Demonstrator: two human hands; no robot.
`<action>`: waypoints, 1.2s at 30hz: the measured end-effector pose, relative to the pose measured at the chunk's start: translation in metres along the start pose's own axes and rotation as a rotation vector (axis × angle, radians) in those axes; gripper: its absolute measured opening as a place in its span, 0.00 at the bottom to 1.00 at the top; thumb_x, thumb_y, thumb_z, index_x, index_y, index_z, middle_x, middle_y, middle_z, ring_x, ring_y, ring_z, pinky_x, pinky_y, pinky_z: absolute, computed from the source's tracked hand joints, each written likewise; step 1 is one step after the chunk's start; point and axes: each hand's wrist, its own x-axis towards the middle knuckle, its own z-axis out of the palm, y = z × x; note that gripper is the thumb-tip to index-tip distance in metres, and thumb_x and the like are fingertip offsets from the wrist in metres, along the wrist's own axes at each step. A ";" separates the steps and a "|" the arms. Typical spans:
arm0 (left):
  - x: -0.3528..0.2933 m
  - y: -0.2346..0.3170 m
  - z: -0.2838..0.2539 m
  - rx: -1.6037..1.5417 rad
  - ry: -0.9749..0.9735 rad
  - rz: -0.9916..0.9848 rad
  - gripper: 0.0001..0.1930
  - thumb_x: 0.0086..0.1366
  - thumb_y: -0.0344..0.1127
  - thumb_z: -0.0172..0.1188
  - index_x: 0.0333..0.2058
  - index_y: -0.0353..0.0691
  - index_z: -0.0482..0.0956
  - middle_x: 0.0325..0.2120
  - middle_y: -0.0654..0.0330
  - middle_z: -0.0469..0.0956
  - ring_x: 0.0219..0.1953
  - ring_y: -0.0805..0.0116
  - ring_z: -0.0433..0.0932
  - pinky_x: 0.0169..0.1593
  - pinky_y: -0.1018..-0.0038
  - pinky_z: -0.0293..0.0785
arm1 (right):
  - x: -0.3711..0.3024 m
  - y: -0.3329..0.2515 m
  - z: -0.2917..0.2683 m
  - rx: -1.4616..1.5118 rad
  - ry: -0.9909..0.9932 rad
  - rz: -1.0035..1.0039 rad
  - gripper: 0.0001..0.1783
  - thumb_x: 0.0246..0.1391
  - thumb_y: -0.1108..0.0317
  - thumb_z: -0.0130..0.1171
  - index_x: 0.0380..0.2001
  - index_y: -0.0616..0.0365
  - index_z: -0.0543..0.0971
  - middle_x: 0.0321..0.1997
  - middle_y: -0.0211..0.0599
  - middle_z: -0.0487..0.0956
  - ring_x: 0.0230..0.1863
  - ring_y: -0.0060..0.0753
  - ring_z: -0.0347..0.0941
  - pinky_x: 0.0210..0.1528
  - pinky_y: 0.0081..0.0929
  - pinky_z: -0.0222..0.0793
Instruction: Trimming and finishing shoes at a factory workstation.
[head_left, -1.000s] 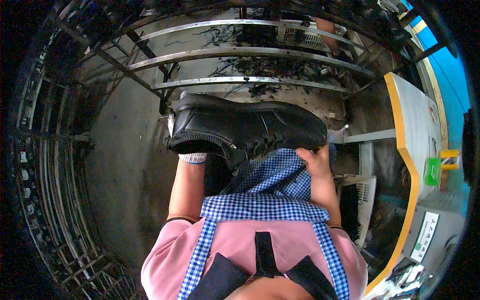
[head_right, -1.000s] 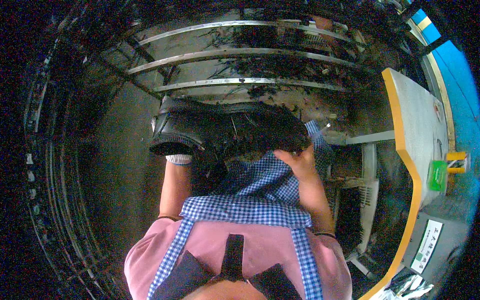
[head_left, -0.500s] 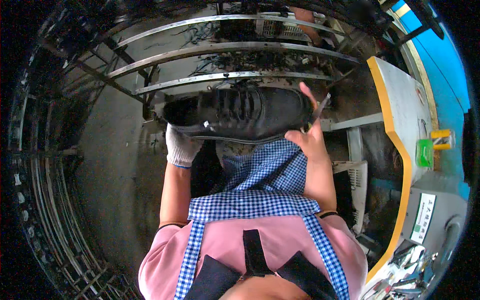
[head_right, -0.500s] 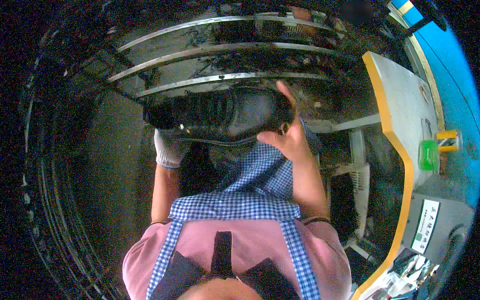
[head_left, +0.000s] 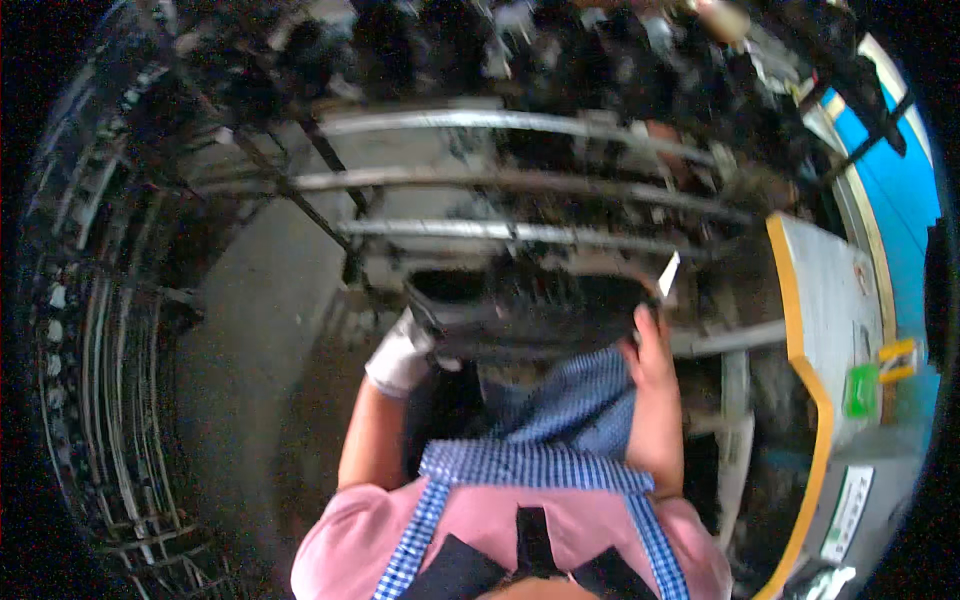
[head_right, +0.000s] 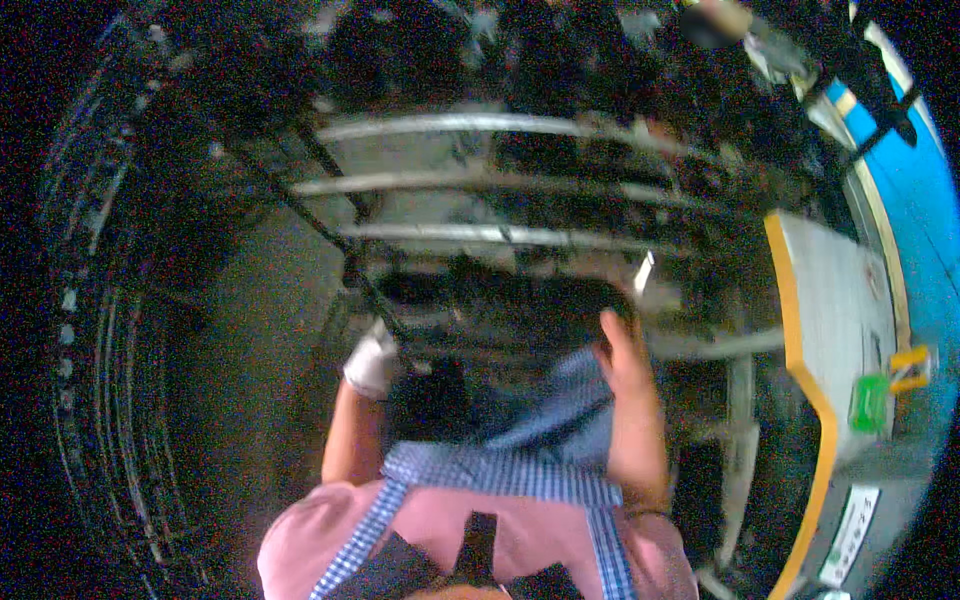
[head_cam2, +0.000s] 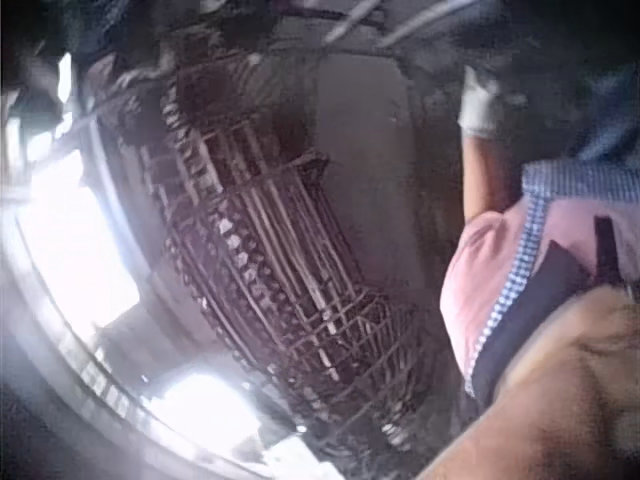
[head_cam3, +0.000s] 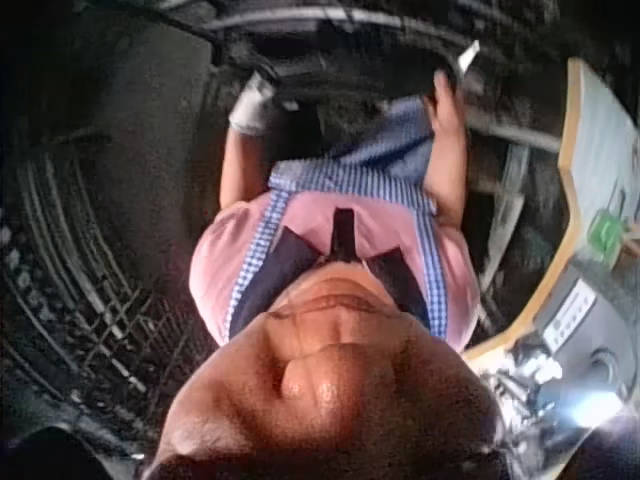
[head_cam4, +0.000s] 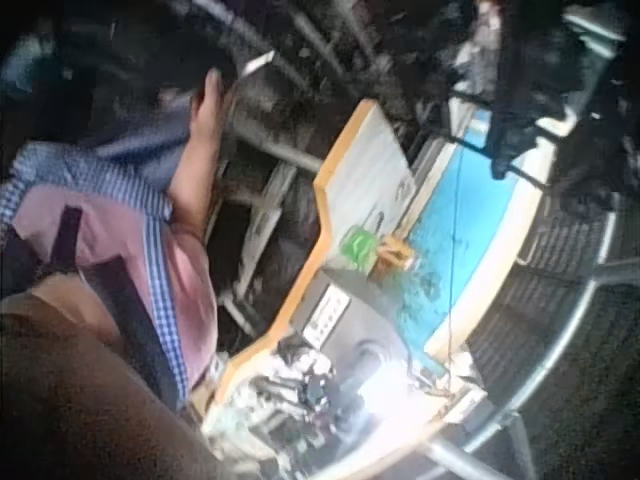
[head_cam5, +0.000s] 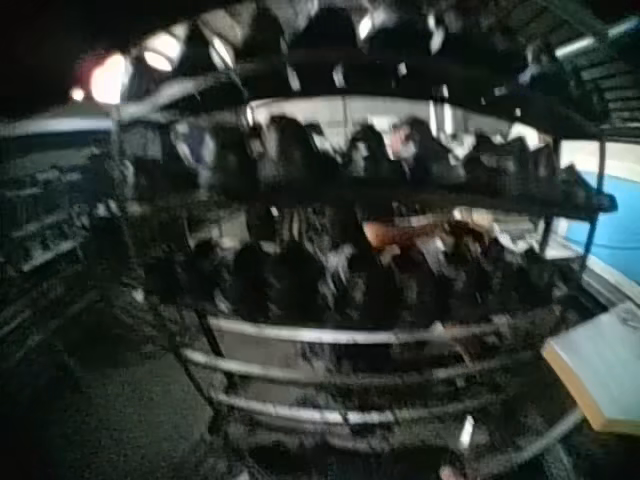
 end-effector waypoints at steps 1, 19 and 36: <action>-0.007 -0.008 0.001 -0.266 0.145 -0.107 0.35 0.48 0.42 0.64 0.54 0.37 0.62 0.46 0.59 0.72 0.43 0.67 0.74 0.37 0.74 0.75 | -0.004 -0.009 0.009 0.000 -0.054 -0.036 0.26 0.52 0.51 0.51 0.54 0.45 0.65 0.52 0.25 0.69 0.50 0.22 0.66 0.37 0.19 0.67; -0.029 0.170 -0.063 0.169 1.170 0.984 0.23 0.63 0.45 0.49 0.53 0.39 0.63 0.47 0.57 0.69 0.46 0.64 0.71 0.45 0.71 0.72 | 0.016 -0.007 -0.015 -0.163 -0.278 -0.201 0.18 0.53 0.61 0.55 0.46 0.54 0.70 0.21 0.30 0.74 0.13 0.12 0.56 0.14 0.12 0.47; 0.115 0.372 -0.077 0.177 1.043 1.059 0.31 0.48 0.32 0.67 0.48 0.38 0.58 0.39 0.56 0.71 0.38 0.67 0.74 0.34 0.75 0.77 | 0.055 0.072 -0.087 -0.372 0.129 -0.121 0.10 0.57 0.63 0.52 0.37 0.58 0.73 0.18 0.26 0.70 0.19 0.18 0.61 0.23 0.21 0.56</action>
